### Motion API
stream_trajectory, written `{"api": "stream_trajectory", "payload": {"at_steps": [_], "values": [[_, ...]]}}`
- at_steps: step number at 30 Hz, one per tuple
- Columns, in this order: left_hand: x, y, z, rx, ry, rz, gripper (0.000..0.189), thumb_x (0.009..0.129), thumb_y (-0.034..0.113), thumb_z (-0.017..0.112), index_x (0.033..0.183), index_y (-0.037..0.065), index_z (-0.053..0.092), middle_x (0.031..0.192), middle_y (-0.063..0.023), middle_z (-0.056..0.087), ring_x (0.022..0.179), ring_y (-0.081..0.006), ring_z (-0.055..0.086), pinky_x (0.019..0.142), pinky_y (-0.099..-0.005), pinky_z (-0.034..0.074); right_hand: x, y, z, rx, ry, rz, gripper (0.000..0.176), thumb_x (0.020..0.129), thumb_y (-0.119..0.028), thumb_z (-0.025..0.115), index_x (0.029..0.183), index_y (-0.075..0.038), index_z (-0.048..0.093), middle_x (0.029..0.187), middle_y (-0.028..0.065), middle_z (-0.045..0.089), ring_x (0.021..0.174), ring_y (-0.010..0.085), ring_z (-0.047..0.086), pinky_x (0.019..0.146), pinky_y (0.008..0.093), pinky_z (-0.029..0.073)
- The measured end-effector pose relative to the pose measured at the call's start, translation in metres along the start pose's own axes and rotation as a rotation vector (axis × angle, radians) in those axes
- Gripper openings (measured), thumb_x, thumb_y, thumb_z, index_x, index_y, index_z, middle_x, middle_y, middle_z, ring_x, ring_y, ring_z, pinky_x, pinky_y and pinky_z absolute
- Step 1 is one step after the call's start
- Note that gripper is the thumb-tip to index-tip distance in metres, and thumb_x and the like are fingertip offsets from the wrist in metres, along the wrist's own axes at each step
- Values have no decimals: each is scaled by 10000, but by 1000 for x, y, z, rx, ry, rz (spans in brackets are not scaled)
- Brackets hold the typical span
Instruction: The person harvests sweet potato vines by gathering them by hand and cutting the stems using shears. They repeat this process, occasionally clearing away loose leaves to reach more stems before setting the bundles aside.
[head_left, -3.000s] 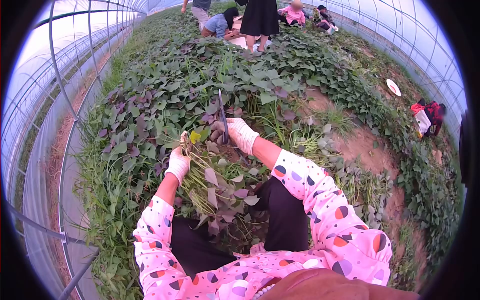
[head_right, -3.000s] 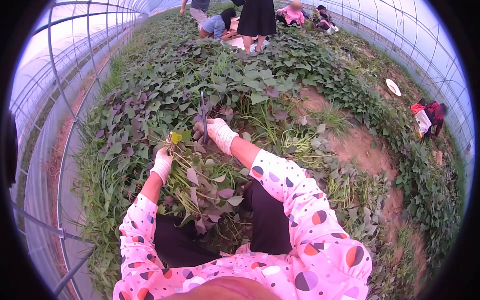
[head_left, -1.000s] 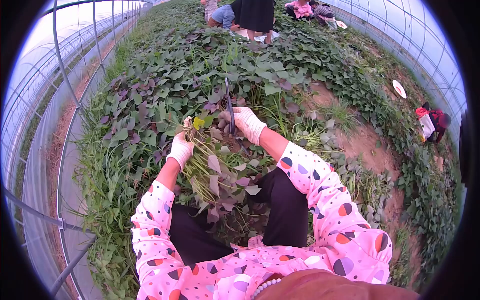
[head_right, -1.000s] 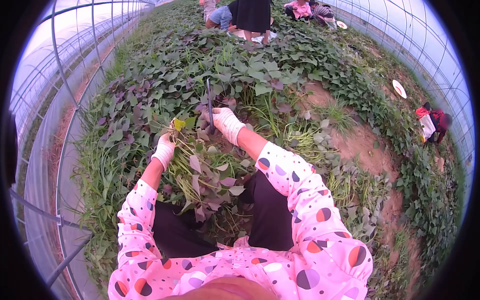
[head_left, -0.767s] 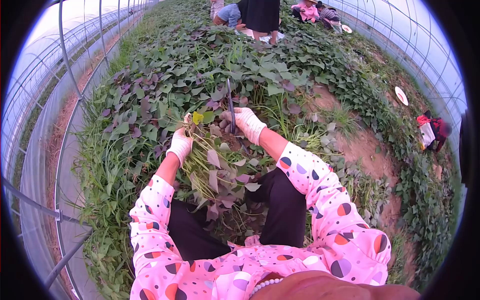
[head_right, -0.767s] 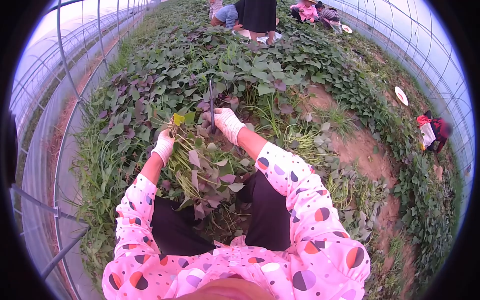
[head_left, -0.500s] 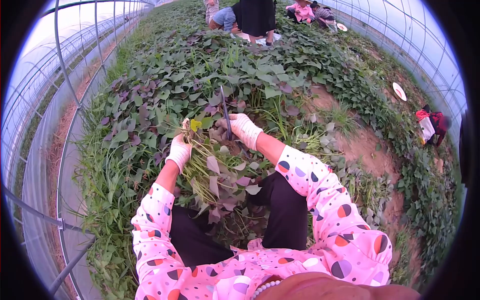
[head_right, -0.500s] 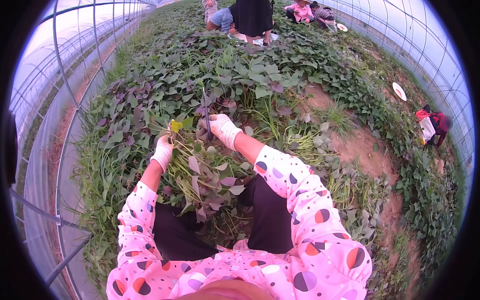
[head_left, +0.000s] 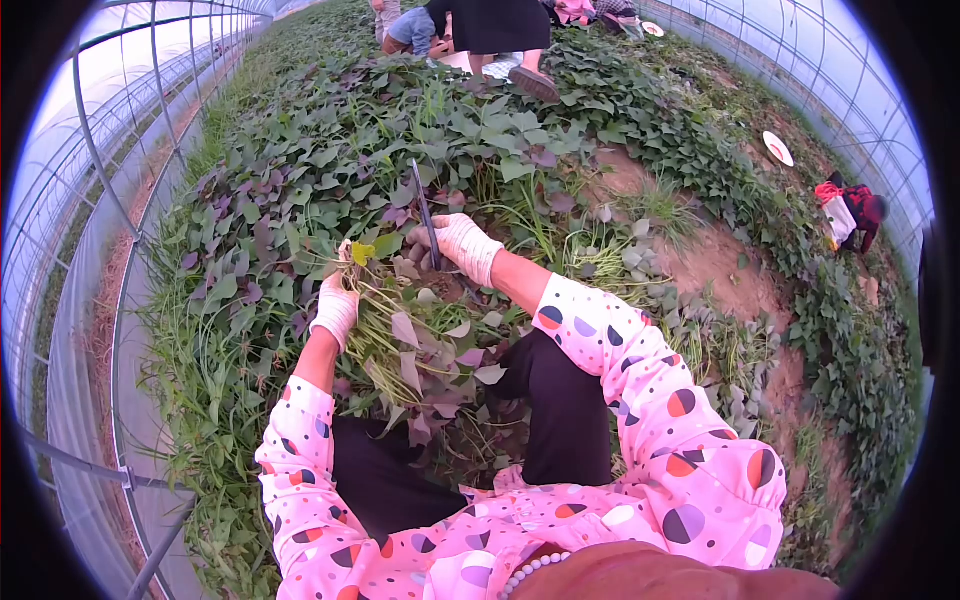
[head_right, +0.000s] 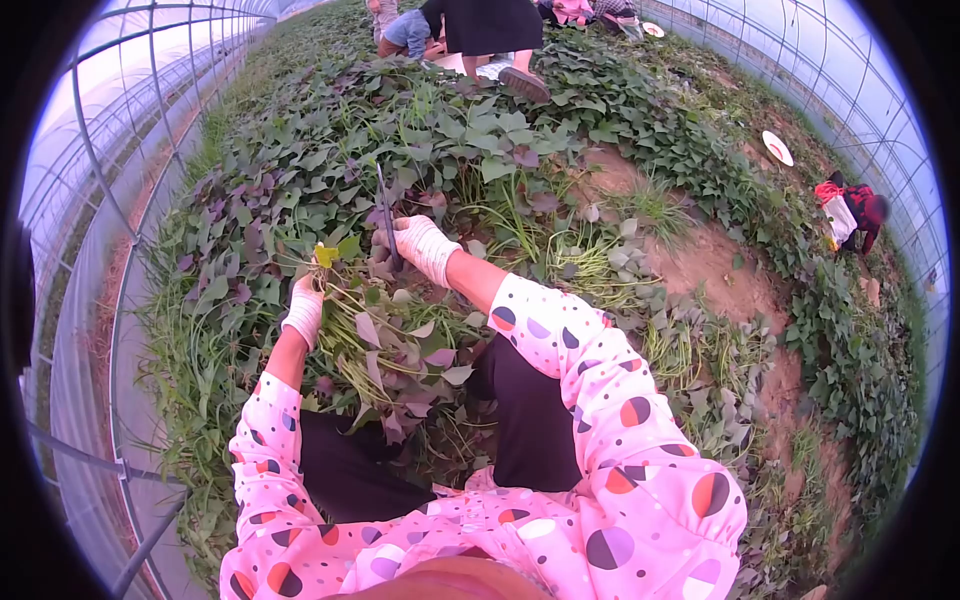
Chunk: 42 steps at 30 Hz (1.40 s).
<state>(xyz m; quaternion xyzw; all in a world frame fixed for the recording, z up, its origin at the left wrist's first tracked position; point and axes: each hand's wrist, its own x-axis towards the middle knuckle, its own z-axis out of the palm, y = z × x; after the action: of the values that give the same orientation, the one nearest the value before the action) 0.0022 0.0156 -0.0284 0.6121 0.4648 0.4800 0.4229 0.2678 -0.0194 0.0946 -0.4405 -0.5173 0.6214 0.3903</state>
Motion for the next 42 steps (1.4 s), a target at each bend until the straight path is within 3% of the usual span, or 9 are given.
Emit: {"api": "stream_trajectory", "payload": {"at_steps": [2, 6, 10, 14, 17, 33, 39, 41, 42], "values": [[-8, 28, 9, -167, 67, -96, 559, 704, -177, 472, 1243, -30, 487, 1150, -109, 584, 998, -182, 540, 923, -282, 409, 1, 0, -1, -5, -2, -2, 257, 864, -240, 604, 1005, -26, 620, 769, 62, 677, 590, 117, 625, 477, 220, 421], [-9, 39, 11, -165, 92, -237, 583, 692, -192, 425, 1251, -35, 472, 1135, -110, 570, 980, -182, 532, 899, -272, 413, 3, 1, -3, -26, -5, -12, 259, 865, -245, 606, 1001, -25, 621, 770, 60, 677, 591, 113, 623, 479, 218, 421], [-2, 16, 6, -68, 67, -96, 574, 679, -192, 423, 1228, -34, 486, 1111, -109, 574, 943, -167, 530, 856, -252, 427, 3, 1, -3, -17, 0, -3, 271, 866, -251, 611, 1004, -18, 622, 772, 66, 677, 587, 114, 622, 474, 218, 420], [-16, 55, 12, 56, 47, -193, 544, 700, -178, 449, 1225, -37, 485, 1056, -99, 595, 908, -165, 535, 848, -248, 425, 4, 1, -4, -31, 7, -4, 261, 862, -228, 601, 1010, -14, 623, 776, 73, 679, 575, 118, 620, 471, 224, 425], [-4, 18, 3, -108, 28, -175, 533, 713, -176, 460, 1228, -44, 483, 1083, -120, 601, 943, -177, 560, 863, -251, 430, 4, 3, -5, -10, -4, -7, 255, 860, -216, 596, 1007, -8, 626, 780, 76, 679, 582, 119, 622, 481, 225, 430], [-20, 63, 19, -94, 37, -291, 556, 768, -194, 344, 1285, -11, 438, 1190, -114, 541, 1022, -196, 526, 932, -289, 421, 2, 3, -4, 32, -3, -20, 255, 865, -223, 612, 992, -3, 631, 783, 91, 673, 588, 130, 620, 525, 248, 458], [-11, 41, 14, -394, 75, -285, 540, 764, -190, 356, 1267, -17, 447, 1162, -119, 559, 967, -192, 549, 890, -289, 444, 4, 3, -4, 2, 8, 21, 235, 863, -215, 618, 990, -17, 632, 771, 74, 670, 578, 116, 616, 516, 222, 463], [-11, 36, 11, -22, 13, -205, 543, 749, -195, 385, 1260, -23, 449, 1159, -117, 564, 957, -188, 555, 881, -289, 451, 7, 4, -6, -19, 12, 23, 231, 863, -214, 617, 988, -20, 632, 770, 72, 671, 573, 114, 615, 510, 218, 461], [-10, 35, 11, -23, 14, -203, 543, 749, -195, 385, 1260, -23, 449, 1159, -117, 564, 957, -188, 555, 881, -289, 451, 7, 4, -6, -36, 19, 26, 227, 862, -213, 616, 986, -24, 632, 768, 70, 672, 568, 111, 614, 503, 214, 459]]}}
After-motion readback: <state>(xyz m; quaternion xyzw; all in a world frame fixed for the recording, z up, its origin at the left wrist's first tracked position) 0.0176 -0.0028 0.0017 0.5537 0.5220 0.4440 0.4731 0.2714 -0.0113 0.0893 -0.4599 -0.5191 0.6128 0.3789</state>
